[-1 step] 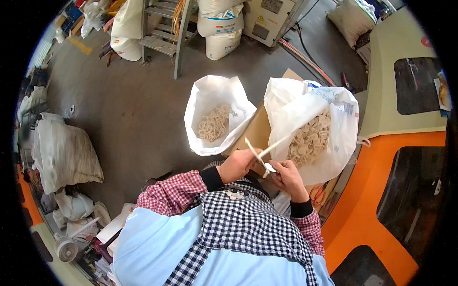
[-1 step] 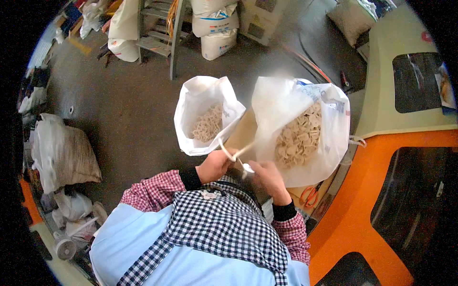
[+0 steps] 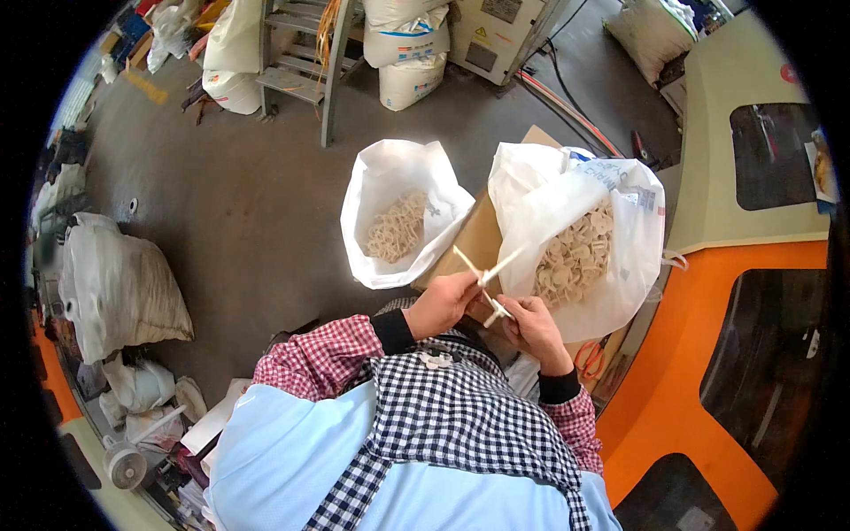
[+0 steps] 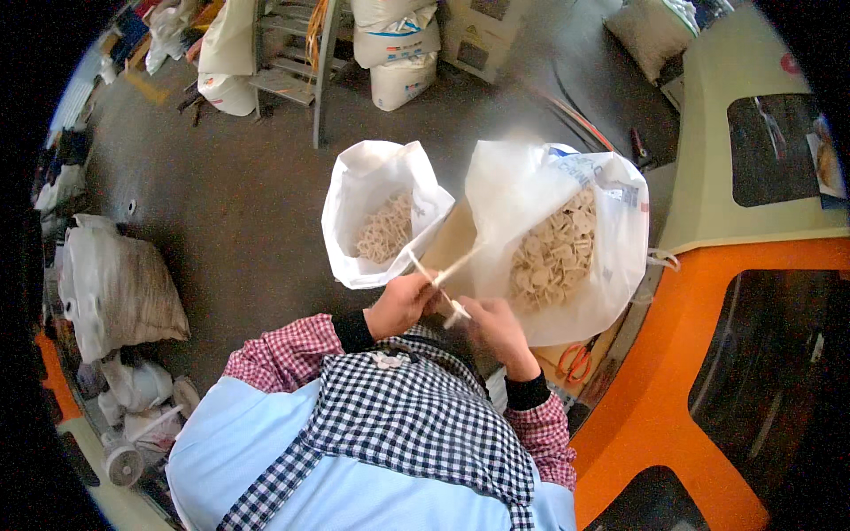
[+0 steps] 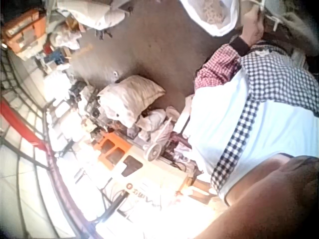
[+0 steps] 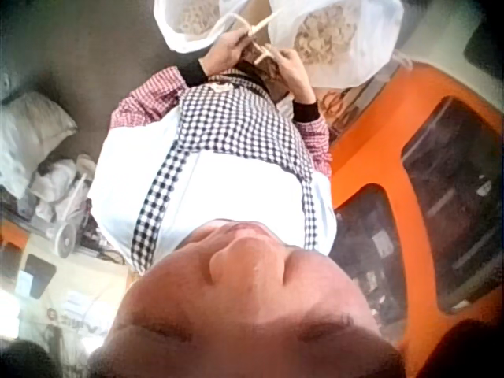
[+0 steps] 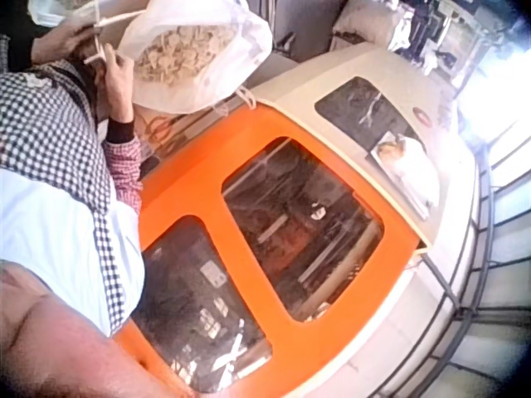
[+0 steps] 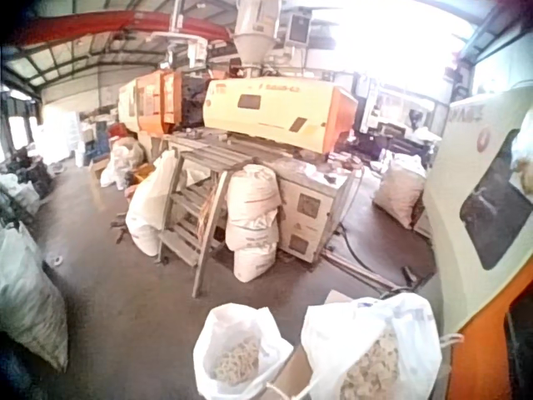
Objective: The person repeatedly picks small white plastic components from a bag, separates them by hand, and places them into a machine hopper. The person also handles a pair of scissors and a small container of metal parts during the process.
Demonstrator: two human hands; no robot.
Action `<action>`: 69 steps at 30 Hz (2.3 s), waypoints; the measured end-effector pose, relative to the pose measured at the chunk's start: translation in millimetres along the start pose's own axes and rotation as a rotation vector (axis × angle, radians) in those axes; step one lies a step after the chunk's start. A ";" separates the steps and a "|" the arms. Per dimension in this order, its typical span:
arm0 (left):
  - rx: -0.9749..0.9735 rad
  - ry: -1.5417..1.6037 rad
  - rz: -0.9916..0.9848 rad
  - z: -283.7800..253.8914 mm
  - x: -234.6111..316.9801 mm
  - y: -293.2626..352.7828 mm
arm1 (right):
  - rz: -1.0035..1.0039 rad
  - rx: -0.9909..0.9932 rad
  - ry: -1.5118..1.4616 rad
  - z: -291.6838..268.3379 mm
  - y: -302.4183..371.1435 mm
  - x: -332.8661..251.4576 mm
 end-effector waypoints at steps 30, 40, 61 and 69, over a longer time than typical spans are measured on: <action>-0.096 -0.333 0.716 -12.7 71.9 24.2 | -0.299 0.176 0.022 -43.2 7.0 7.6; 0.329 -0.824 -0.241 -151.8 -163.4 -14.4 | -0.276 0.908 0.465 -171.3 45.2 -5.7; -0.184 -0.407 0.685 66.9 98.9 25.2 | -0.615 1.215 0.572 -90.8 172.6 53.0; -1.399 0.036 1.149 302.9 228.5 200.1 | -0.987 1.300 0.358 -43.2 285.4 191.9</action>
Point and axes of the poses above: each hand's wrist, its own y-axis away from the middle knuckle, its own z-axis out of the palm, x = y × z, the point moved 10 cm from there along -y, towards the middle knuckle, and after that the axes turned 2 degrees about -y, right-handed, at the moved point
